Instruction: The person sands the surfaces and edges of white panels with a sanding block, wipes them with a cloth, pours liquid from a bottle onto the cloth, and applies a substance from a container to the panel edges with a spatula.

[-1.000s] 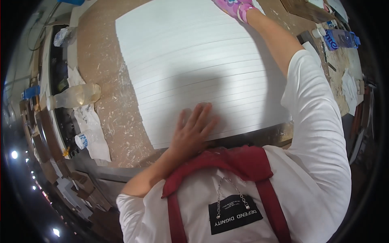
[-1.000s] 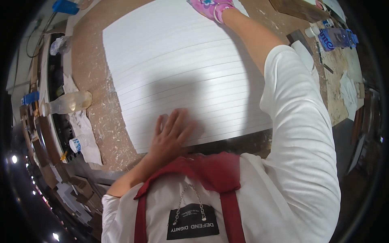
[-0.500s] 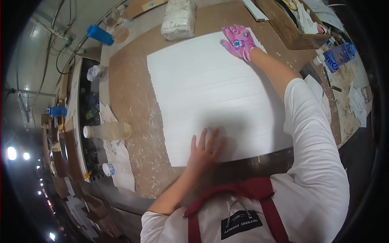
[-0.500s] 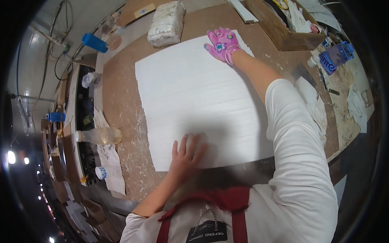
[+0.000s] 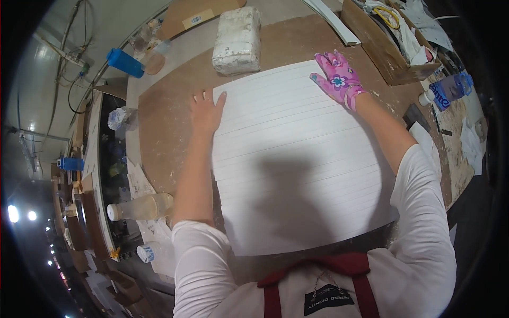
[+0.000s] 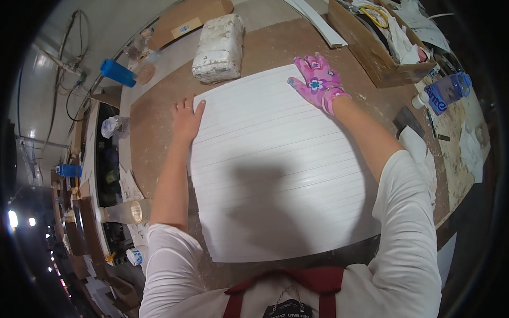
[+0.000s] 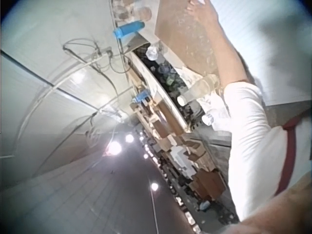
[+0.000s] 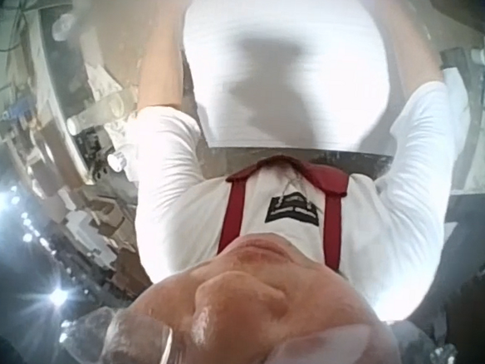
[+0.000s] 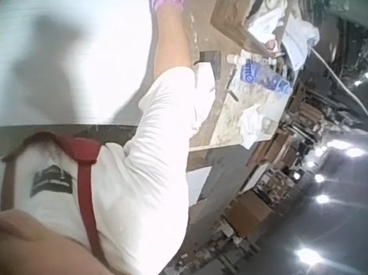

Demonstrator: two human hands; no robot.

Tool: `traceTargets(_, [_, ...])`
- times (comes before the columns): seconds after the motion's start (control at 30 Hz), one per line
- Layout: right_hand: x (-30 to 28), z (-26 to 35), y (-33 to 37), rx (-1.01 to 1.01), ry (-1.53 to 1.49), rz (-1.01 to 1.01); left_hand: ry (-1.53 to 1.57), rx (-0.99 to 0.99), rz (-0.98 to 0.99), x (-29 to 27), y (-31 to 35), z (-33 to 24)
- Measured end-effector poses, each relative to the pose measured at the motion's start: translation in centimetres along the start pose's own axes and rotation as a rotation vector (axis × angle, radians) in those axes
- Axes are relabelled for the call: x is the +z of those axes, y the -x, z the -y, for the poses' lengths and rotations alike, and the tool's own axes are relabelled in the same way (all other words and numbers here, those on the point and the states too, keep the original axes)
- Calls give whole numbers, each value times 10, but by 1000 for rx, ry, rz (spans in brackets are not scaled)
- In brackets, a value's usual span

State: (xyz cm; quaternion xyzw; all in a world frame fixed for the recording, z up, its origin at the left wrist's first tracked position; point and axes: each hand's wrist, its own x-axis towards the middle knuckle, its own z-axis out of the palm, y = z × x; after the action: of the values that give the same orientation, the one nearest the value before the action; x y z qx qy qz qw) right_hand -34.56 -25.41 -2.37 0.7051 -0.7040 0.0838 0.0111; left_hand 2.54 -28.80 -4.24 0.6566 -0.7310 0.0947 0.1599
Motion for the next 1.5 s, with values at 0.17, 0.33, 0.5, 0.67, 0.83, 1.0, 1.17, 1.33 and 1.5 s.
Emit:
traceTargets(0.17, [5,-14,-28,-86,96,97,28,108,137,25,-30,25])
traceTargets(0.33, [6,-5,-55,-75,92,177,58,148,214,44,-48,50])
traceTargets(0.5, [-6,0,-48,-49,60,209,100,20,201,15,-39,15])
traceTargets(0.67, [30,-31,-73,-278,162,71,-15,112,300,36,-53,34])
traceTargets(0.83, [24,-19,-87,-205,118,144,-17,29,331,25,-48,32])
traceTargets(1.0, [28,-22,-91,-198,89,133,55,-92,372,-6,-44,6])
traceTargets(1.17, [30,-21,-100,-345,215,136,-58,276,377,29,-53,43])
traceTargets(1.33, [24,-27,-82,-306,322,218,65,-57,340,-1,-53,-6])
traceTargets(1.5, [11,-2,-84,-130,131,226,22,16,260,28,-56,30])
